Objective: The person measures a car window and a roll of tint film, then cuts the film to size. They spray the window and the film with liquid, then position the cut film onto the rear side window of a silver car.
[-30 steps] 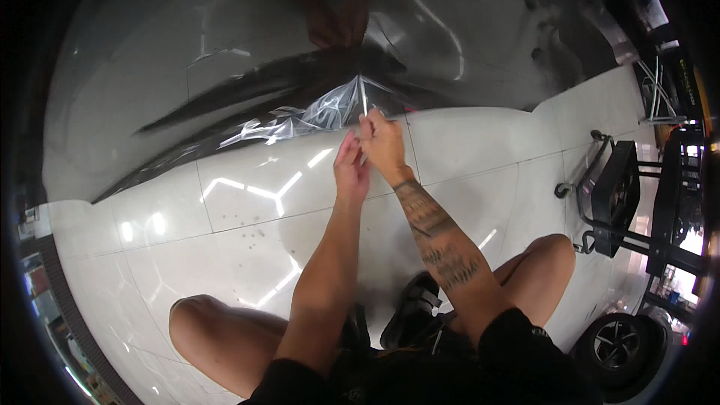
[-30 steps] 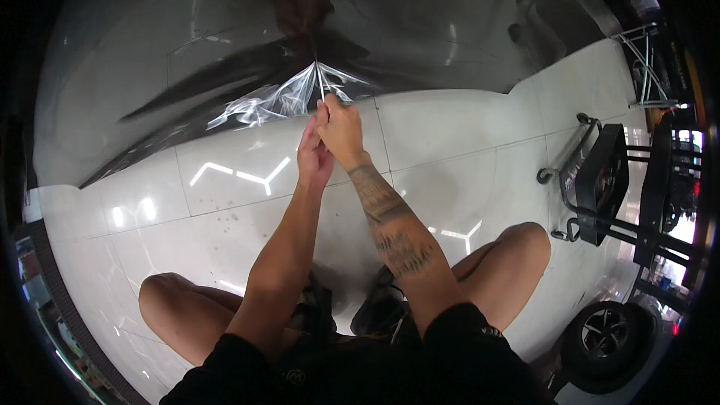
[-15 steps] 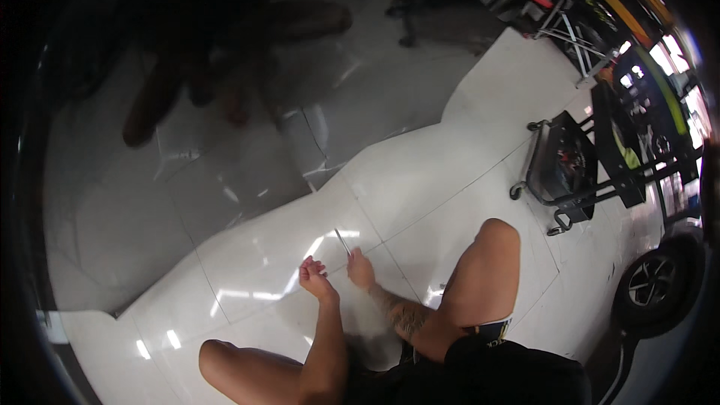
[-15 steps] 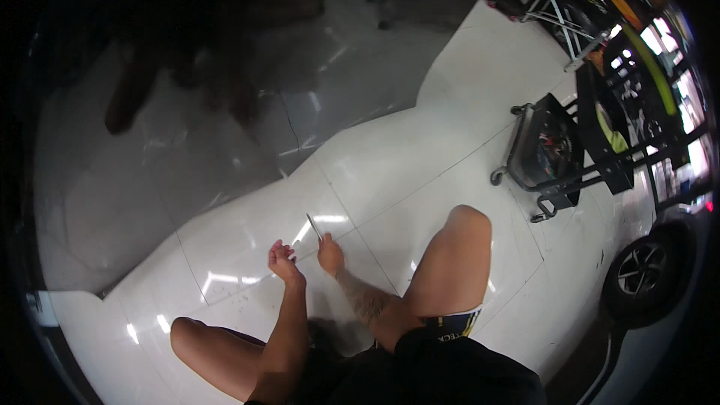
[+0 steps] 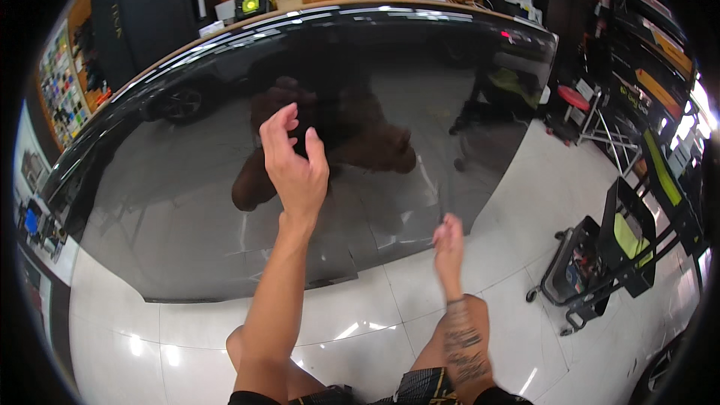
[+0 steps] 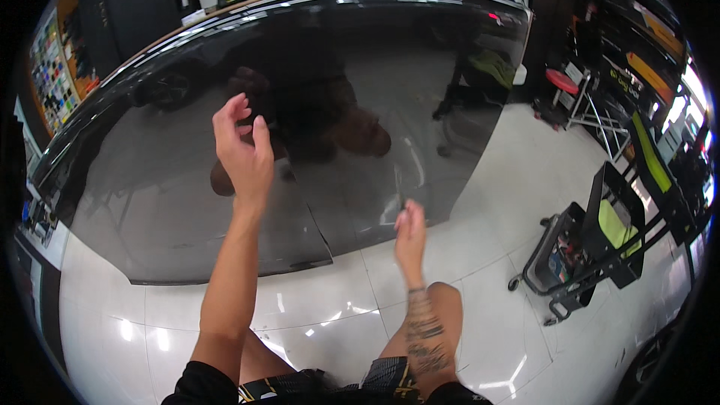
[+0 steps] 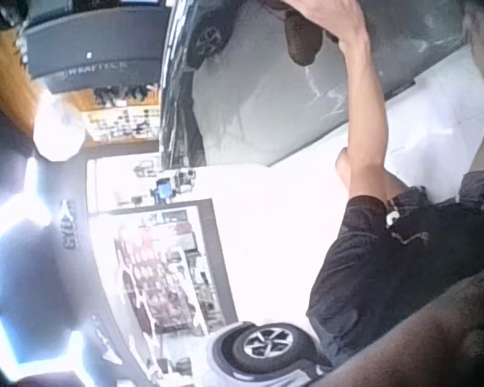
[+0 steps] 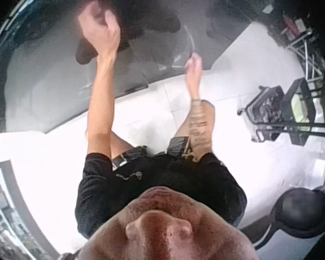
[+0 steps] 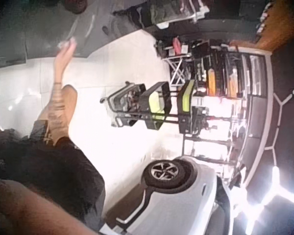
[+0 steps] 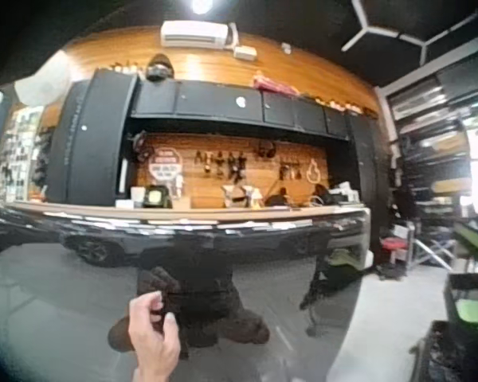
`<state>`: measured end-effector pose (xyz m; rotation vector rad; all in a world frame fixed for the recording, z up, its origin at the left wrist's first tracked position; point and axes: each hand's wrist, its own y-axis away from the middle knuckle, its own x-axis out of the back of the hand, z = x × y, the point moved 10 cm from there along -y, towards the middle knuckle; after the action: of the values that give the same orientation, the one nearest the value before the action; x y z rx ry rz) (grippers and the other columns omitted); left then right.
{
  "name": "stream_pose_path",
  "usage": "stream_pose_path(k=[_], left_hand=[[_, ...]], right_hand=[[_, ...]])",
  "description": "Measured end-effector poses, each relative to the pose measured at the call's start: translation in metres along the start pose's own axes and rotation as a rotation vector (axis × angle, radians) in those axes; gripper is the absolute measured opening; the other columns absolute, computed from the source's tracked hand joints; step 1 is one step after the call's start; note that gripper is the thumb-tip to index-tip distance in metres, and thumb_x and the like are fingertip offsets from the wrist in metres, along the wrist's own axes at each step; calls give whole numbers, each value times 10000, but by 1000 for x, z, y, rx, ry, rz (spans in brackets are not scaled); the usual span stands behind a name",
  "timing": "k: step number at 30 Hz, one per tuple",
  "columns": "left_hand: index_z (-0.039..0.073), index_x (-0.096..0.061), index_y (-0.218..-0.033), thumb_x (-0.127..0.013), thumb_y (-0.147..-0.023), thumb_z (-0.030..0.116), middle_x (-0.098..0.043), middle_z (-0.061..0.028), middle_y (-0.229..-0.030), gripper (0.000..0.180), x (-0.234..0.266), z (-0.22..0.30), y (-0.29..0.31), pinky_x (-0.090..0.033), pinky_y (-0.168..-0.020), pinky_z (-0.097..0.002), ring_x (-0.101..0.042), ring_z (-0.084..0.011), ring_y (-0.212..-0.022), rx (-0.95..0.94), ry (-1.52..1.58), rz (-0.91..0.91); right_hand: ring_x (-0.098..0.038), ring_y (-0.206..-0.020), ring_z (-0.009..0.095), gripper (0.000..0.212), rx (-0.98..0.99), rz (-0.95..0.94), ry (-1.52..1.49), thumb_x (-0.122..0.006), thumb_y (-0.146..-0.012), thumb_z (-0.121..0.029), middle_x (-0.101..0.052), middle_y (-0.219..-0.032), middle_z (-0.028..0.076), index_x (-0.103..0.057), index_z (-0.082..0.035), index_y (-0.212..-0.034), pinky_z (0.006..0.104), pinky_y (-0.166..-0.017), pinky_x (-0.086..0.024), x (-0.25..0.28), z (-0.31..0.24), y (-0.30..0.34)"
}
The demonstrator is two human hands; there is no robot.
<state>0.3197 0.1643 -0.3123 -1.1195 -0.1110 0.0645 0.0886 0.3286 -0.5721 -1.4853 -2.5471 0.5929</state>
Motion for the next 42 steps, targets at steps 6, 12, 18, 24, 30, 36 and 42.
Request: stream_pose_path(k=[6, 12, 18, 24, 30, 36, 42], left_hand=[[-24, -516, -1129, -625, -792, 131, -623, -156, -979, 387, -24, 0, -29, -469, -798, -330, -599, -226, -881, 164, -19, -148], [22, -568, -1079, -622, -825, 178, -618, -30, -902, 303, -50, -30, -37, -436, -754, -264, -566, -120, -824, 552, 448, -292], [103, -617, -877, -609, -857, 224, -523, 81, -747, 123, -57, -14, -76, -379, -648, -208, -457, -27, -676, 546, 771, -334], [41, -621, -939, -610, -858, 163, -587, 50, -794, 147, -66, -9, -92, -383, -655, -184, -493, -20, -706, 704, 902, -325], [-29, -626, -931, -635, -847, 147, -614, 8, -796, 195, -67, 7, -111, -380, -643, -178, -501, -31, -716, 1054, 799, -155], [22, -630, -828, -660, -841, 228, -536, 52, -721, 209, -55, 14, -129, -321, -606, -204, -407, -40, -667, 1290, 512, 51], [20, -614, -797, -621, -864, 171, -553, 40, -713, 165, -60, 5, -137, -337, -620, -206, -436, -57, -669, 1386, 431, 145]], right_hand=[[-480, -606, 169, 154, 675, -306, 258, -449, -881, -37, -495, -663, 83, -519, -12, -1016, 273, -591, -406, -30, -265, -123], [-516, -622, 262, 144, 952, -482, 432, -454, -872, -40, -521, -675, 129, -516, 5, -994, 344, -611, -421, -93, -362, -154], [-543, -624, 262, 168, 1003, -449, 520, -457, -899, -110, -540, -683, 157, -517, -32, -1035, 338, -611, -423, -126, -415, -181], [-546, -664, 288, 146, 989, -783, 744, -460, -867, -49, -553, -710, 148, -506, -29, -1004, 352, -619, -430, -179, -462, -190], [-558, -781, 371, 136, 849, -917, 940, -505, -861, -67, -593, -816, 184, -522, -34, -991, 413, -654, -429, -162, -498, -237], [-569, -774, 365, 110, 619, -1024, 842, -528, -856, -98, -616, -805, 158, -559, -54, -952, 435, -659, -432, -151, -514, -279], [-572, -749, 358, 85, 688, -1231, 885, -535, -853, -123, -602, -761, 149, -558, -62, -907, 424, -621, -433, -211, -506, -295]])
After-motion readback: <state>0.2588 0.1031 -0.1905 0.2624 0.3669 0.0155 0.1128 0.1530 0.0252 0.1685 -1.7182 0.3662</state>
